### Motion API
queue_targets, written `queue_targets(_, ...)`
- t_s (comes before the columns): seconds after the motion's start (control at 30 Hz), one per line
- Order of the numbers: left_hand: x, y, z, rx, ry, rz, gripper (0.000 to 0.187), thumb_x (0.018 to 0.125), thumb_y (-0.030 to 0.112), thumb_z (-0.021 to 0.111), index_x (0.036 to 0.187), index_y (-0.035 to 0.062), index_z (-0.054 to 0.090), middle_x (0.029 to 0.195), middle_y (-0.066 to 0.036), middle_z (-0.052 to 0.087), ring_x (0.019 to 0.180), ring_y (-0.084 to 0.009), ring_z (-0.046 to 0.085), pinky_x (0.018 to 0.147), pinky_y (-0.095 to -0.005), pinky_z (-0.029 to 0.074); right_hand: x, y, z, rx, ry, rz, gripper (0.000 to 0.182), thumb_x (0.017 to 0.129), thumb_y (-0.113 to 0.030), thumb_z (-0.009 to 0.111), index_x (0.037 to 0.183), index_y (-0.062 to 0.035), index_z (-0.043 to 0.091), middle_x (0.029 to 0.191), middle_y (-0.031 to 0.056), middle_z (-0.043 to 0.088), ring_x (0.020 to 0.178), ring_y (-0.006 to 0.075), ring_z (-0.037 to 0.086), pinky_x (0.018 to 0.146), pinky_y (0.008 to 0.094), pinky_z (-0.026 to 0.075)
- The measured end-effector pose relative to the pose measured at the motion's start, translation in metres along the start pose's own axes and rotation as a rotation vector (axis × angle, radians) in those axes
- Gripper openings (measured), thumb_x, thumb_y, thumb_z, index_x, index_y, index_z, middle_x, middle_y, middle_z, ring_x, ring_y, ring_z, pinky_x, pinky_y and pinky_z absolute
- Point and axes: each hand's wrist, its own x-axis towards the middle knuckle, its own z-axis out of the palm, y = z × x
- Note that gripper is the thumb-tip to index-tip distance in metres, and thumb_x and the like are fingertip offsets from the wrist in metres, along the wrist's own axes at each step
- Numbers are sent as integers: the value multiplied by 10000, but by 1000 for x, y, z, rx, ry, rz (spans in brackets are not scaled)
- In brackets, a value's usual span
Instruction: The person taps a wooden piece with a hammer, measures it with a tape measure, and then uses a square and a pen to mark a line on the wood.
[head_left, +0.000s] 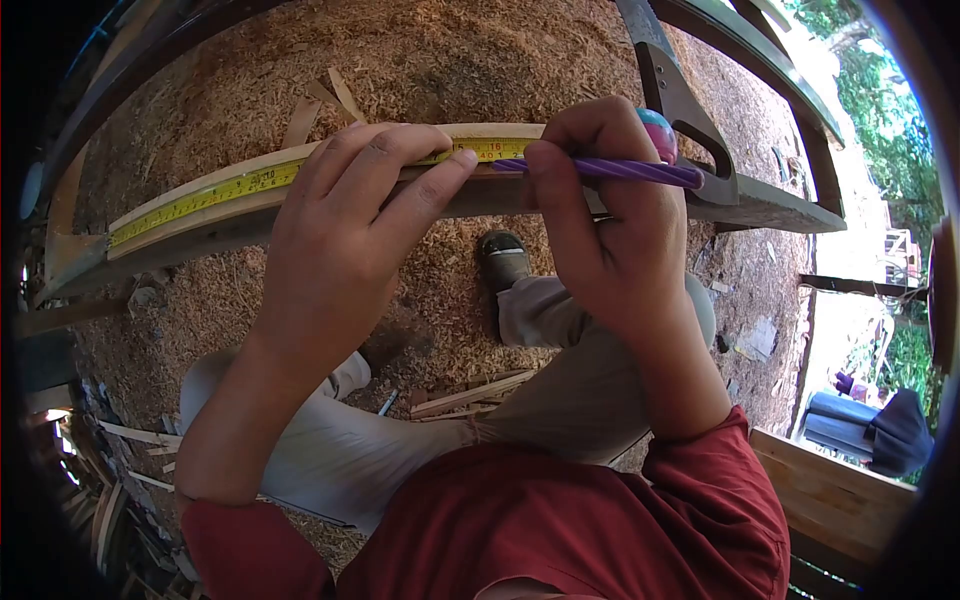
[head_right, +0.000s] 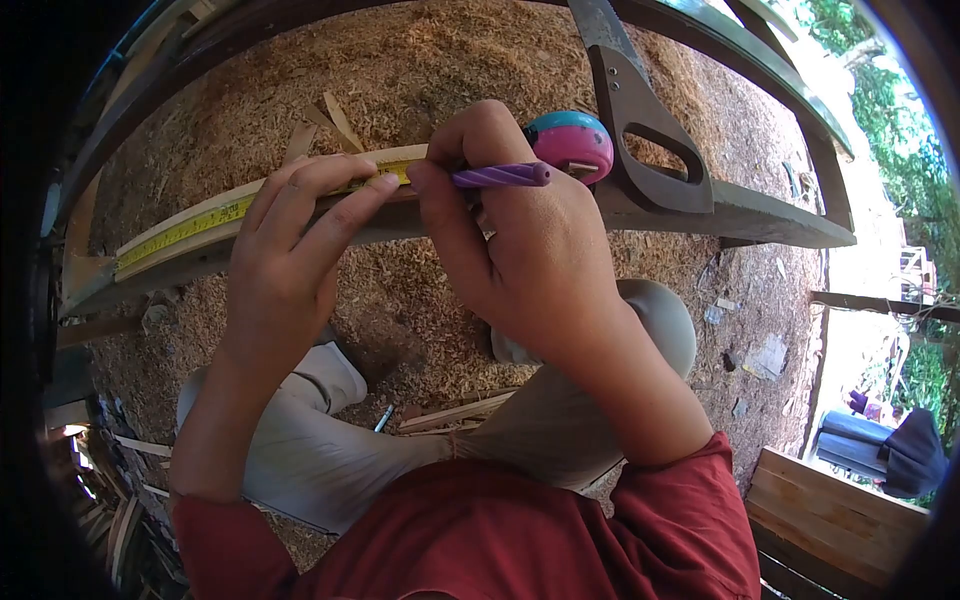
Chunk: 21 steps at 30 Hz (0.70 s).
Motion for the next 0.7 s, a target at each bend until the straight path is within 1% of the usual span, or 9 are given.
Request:
queue_targets(0.37, 0, 0, 1, -3, 5, 0, 500, 869, -94, 679, 1324, 91, 770, 1303, -92, 694, 1238, -341, 686, 1083, -499, 577, 1, -2, -1, -17, 3, -17, 113, 1047, -75, 720, 1081, -28, 622, 862, 140, 696, 680, 336, 728, 582, 403, 527)
queue_targets(0.43, 0, -1, 1, -2, 2, 3, 506, 866, -99, 676, 1325, 92, 770, 1303, -92, 694, 1236, -342, 687, 1083, -500, 578, 0, -4, -2, -1, -17, 34, 115, 1045, -74, 721, 1086, -29, 624, 865, 143, 696, 678, 342, 725, 586, 409, 528)
queue_targets(0.5, 0, -2, 3, 36, 36, 18, 392, 881, 68, 738, 1266, 105, 801, 1264, -54, 710, 1215, -289, 690, 1036, -461, 589, 0, -3, 0, 4, -9, 22, 117, 1043, -73, 722, 1090, -30, 624, 867, 144, 698, 679, 344, 726, 587, 410, 529)
queue_targets(0.7, 0, -1, 3, 28, 35, 10, 392, 878, 66, 740, 1264, 102, 801, 1257, -53, 709, 1206, -287, 691, 1027, -463, 588, 1, -3, -1, -22, -8, 5, 122, 1041, -75, 721, 1100, -35, 621, 871, 145, 703, 681, 344, 728, 589, 409, 529)
